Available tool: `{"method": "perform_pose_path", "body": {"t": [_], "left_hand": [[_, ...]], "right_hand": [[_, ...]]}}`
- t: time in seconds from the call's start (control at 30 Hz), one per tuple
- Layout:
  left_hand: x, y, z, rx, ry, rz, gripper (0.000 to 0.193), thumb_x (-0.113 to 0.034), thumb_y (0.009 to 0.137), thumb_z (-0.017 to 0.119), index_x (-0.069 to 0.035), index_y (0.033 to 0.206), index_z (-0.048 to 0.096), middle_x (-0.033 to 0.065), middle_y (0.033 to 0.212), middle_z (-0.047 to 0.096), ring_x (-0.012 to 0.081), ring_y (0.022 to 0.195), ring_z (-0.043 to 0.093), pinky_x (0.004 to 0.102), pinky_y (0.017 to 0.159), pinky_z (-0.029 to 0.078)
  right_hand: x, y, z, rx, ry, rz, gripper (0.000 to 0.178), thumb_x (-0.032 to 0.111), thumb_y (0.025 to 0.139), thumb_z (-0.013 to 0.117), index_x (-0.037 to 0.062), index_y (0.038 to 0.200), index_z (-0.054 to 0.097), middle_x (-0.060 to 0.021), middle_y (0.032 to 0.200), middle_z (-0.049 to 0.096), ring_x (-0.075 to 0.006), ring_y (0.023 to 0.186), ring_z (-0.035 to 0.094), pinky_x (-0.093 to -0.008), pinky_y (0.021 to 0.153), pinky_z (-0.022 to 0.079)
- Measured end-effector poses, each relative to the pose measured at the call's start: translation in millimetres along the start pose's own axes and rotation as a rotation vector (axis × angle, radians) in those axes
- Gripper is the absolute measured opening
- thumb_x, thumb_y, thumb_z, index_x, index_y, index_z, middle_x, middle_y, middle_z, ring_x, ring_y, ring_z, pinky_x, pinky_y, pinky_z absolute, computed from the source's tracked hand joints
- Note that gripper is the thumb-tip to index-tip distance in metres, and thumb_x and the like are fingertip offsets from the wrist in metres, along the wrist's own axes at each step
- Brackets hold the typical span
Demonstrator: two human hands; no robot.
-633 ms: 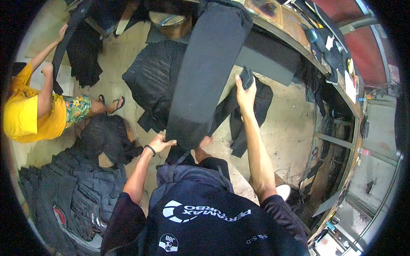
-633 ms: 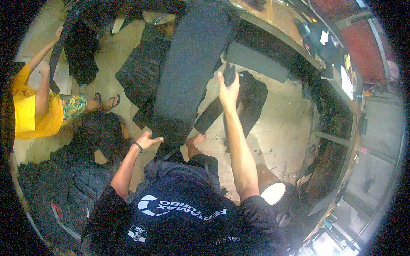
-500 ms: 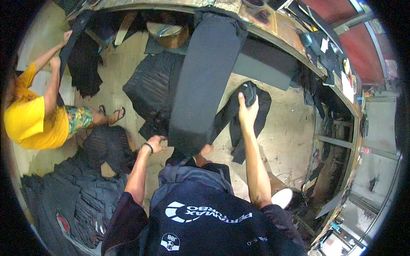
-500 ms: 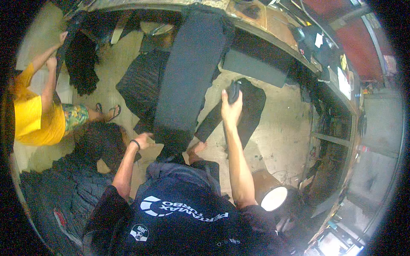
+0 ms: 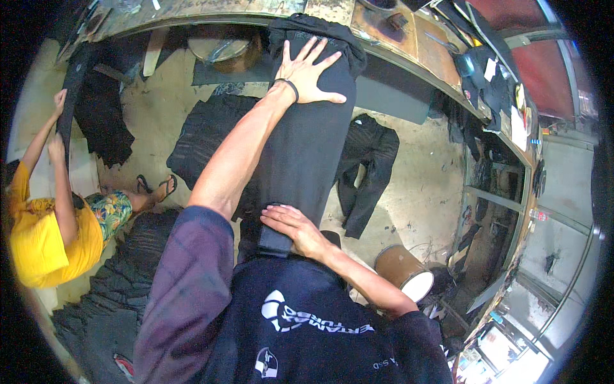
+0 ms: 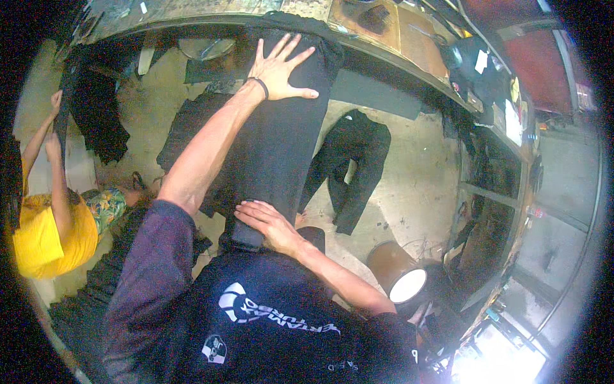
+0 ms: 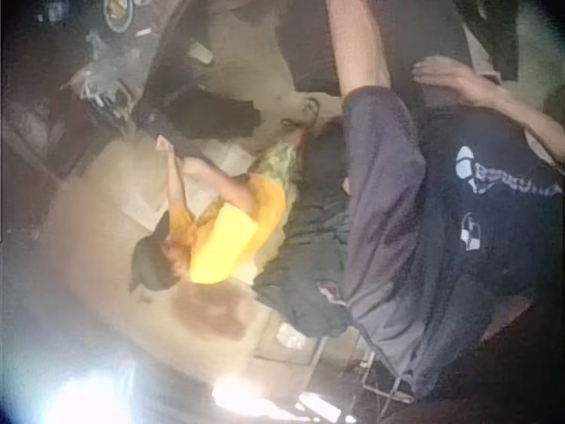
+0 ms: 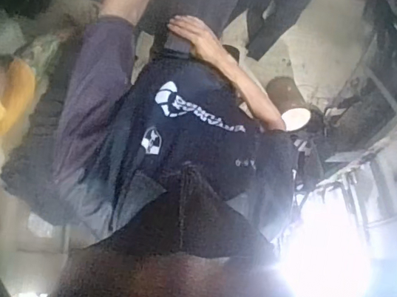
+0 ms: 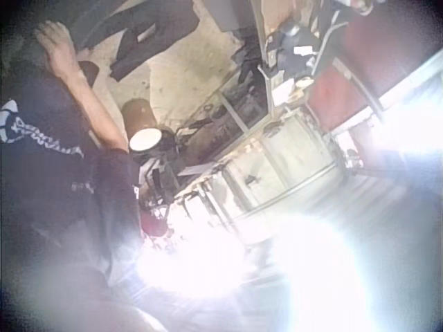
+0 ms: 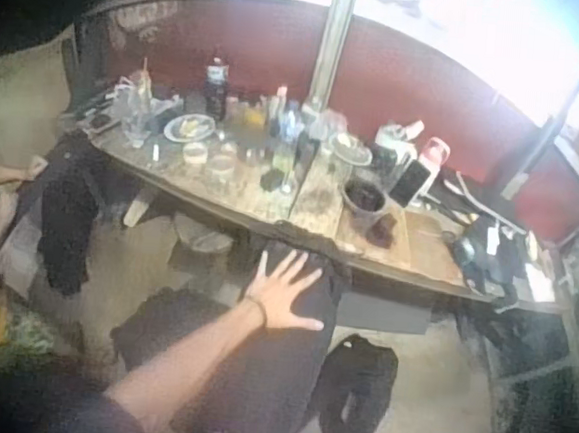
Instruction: The person repeatedly scrubs a black t-shirt on a wooden table using a small dark sponge. They flip the shirt over and continue scrubbing different areas. Another person in a yellow shirt is visible nearby, also handling fabric.
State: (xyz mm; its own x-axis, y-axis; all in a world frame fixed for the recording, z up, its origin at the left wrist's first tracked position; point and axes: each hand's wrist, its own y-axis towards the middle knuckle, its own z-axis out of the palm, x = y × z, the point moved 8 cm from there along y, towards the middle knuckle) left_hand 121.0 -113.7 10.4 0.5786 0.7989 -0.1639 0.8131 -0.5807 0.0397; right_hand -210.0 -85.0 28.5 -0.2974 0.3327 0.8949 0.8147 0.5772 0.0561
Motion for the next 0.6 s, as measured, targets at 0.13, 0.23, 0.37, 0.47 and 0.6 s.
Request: {"method": "perform_pose_path", "body": {"t": [0.13, 0.23, 0.37, 0.47, 0.6], "left_hand": [[12, 12, 1, -0.073, -0.071, 0.013, 0.125, -0.105, 0.067, 0.056, -0.042, 0.171, 0.028, 0.0131, 0.181, 0.018, 0.0355, 0.168, 0.01, 0.0831, 0.124, 0.0], [14, 11, -10, -0.057, -0.087, -0.009, 0.128, -0.106, 0.062, 0.058, -0.041, 0.169, 0.035, 0.0108, 0.181, 0.019, 0.0344, 0.168, 0.011, 0.0852, 0.122, -0.003], [15, 26, -23, 0.093, -0.14, -0.004, 0.126, -0.1, 0.074, 0.056, -0.024, 0.171, 0.032, 0.0177, 0.179, 0.02, 0.0358, 0.167, 0.01, 0.0778, 0.125, 0.001], [16, 26, -28, 0.178, -0.081, -0.024, 0.129, -0.102, 0.072, 0.054, -0.026, 0.173, 0.028, 0.0159, 0.181, 0.016, 0.0351, 0.168, 0.007, 0.0784, 0.126, -0.003], [12, 10, -39, 0.124, -0.089, -0.02, 0.13, -0.103, 0.071, 0.054, -0.027, 0.173, 0.028, 0.0169, 0.181, 0.017, 0.0353, 0.169, 0.005, 0.0776, 0.127, -0.003]], "right_hand": [[-12, 70, -82, -0.066, -0.028, 0.039, 0.076, -0.007, 0.063, 0.072, 0.0037, 0.138, 0.07, -0.018, 0.148, 0.067, -0.0362, 0.141, 0.06, -0.0495, 0.123, 0.044], [-12, 93, -112, -0.22, -0.025, 0.078, 0.071, -0.003, 0.064, 0.071, 0.0031, 0.135, 0.073, -0.0177, 0.145, 0.069, -0.034, 0.142, 0.06, -0.0492, 0.123, 0.044], [2, 49, -48, 0.009, 0.183, 0.136, 0.066, 0.003, 0.069, 0.073, 0.0027, 0.134, 0.074, -0.0157, 0.144, 0.07, -0.0323, 0.145, 0.058, -0.0501, 0.125, 0.038], [5, 22, -26, 0.168, 0.346, 0.267, 0.064, 0.018, 0.072, 0.081, 0.0021, 0.134, 0.074, -0.0159, 0.144, 0.07, -0.0341, 0.144, 0.059, -0.0495, 0.123, 0.042], [12, 7, -55, -0.143, 0.128, 0.173, 0.065, 0.017, 0.071, 0.08, 0.0015, 0.134, 0.074, -0.0157, 0.145, 0.07, -0.0338, 0.145, 0.059, -0.0493, 0.122, 0.043]]}}
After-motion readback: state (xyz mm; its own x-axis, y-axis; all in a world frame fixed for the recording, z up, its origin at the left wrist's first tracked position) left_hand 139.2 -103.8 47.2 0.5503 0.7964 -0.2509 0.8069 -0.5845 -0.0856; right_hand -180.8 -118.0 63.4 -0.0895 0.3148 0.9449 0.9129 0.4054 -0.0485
